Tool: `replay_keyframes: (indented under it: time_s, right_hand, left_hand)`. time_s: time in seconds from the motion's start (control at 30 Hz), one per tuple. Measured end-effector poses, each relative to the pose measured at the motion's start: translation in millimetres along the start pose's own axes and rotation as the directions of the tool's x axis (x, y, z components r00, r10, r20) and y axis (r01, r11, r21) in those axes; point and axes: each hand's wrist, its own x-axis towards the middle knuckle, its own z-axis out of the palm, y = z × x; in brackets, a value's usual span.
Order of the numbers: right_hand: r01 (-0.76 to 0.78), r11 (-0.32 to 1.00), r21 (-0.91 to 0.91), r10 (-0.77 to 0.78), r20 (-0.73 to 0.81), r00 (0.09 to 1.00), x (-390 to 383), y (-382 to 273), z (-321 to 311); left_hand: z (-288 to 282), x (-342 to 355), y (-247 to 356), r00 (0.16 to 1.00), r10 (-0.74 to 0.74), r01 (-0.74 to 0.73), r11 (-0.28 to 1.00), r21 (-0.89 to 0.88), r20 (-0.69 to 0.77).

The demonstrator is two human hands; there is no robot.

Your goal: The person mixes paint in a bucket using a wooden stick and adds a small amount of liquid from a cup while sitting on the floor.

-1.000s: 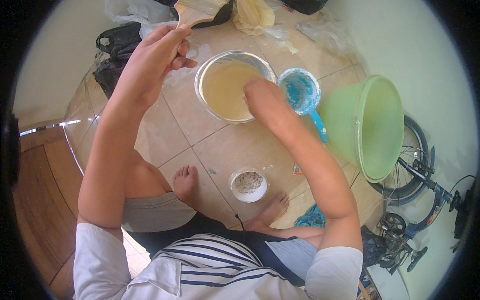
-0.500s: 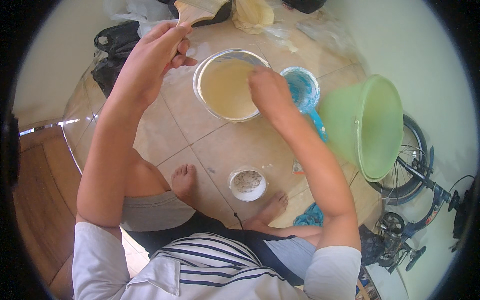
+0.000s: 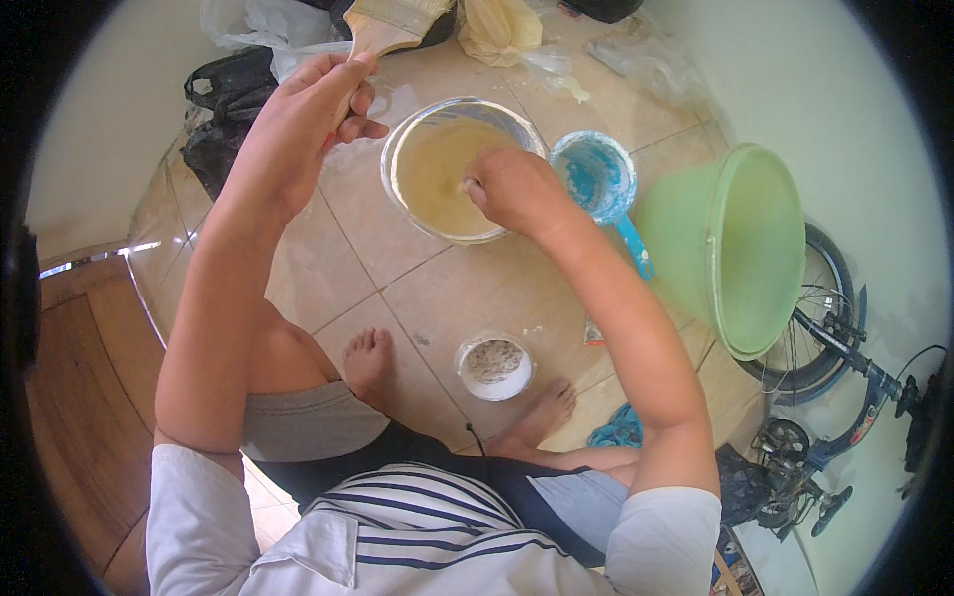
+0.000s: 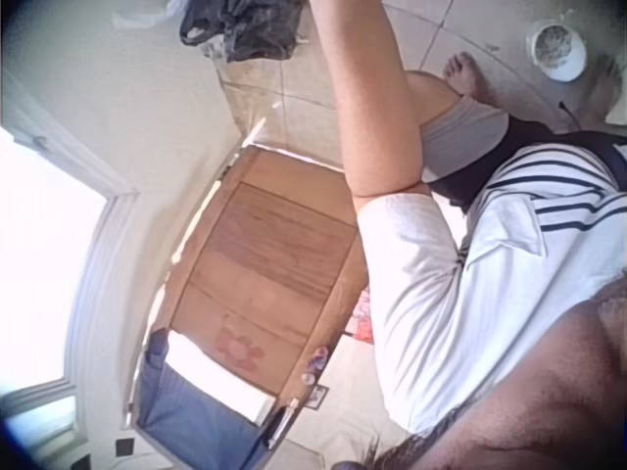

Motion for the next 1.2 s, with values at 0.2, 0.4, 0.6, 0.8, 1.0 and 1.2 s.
replay_keyframes:
  time_s: [0.2,0.4,0.6,0.8,1.0,1.2]
  right_hand:
    - [-0.026,0.984,-0.178,-0.002,-0.158,0.987,4.0,15.5,6.4]
    - [-0.005,0.992,-0.124,0.005,-0.003,1.000,1.6,0.5,2.3]
    - [0.039,0.988,-0.146,-0.066,-0.185,0.981,5.0,10.0,9.4]
    - [-0.061,0.970,-0.234,0.071,0.033,0.997,4.3,2.9,-1.1]
    - [0.023,0.999,-0.033,-0.027,-0.126,0.992,4.3,9.3,7.7]
    - [-0.063,0.997,-0.038,0.052,-0.241,0.969,-4.2,6.5,-25.8]
  left_hand:
    - [2.6,0.3,1.9,1.000,0.025,-0.025,1.000,-0.006,-0.008]
    - [-1.5,0.8,-1.4,1.000,-0.008,0.008,1.000,0.016,-0.007]
    - [3.6,-2.4,3.6,1.000,0.004,-0.004,1.000,-0.001,-0.007]
    - [0.8,-2.2,1.6,1.000,0.022,-0.022,1.000,0.009,-0.009]
    - [5.1,-2.8,3.1,1.000,0.001,-0.001,1.000,-0.011,0.003]
    - [-0.8,0.1,0.0,0.999,0.043,-0.043,0.999,0.014,0.001]
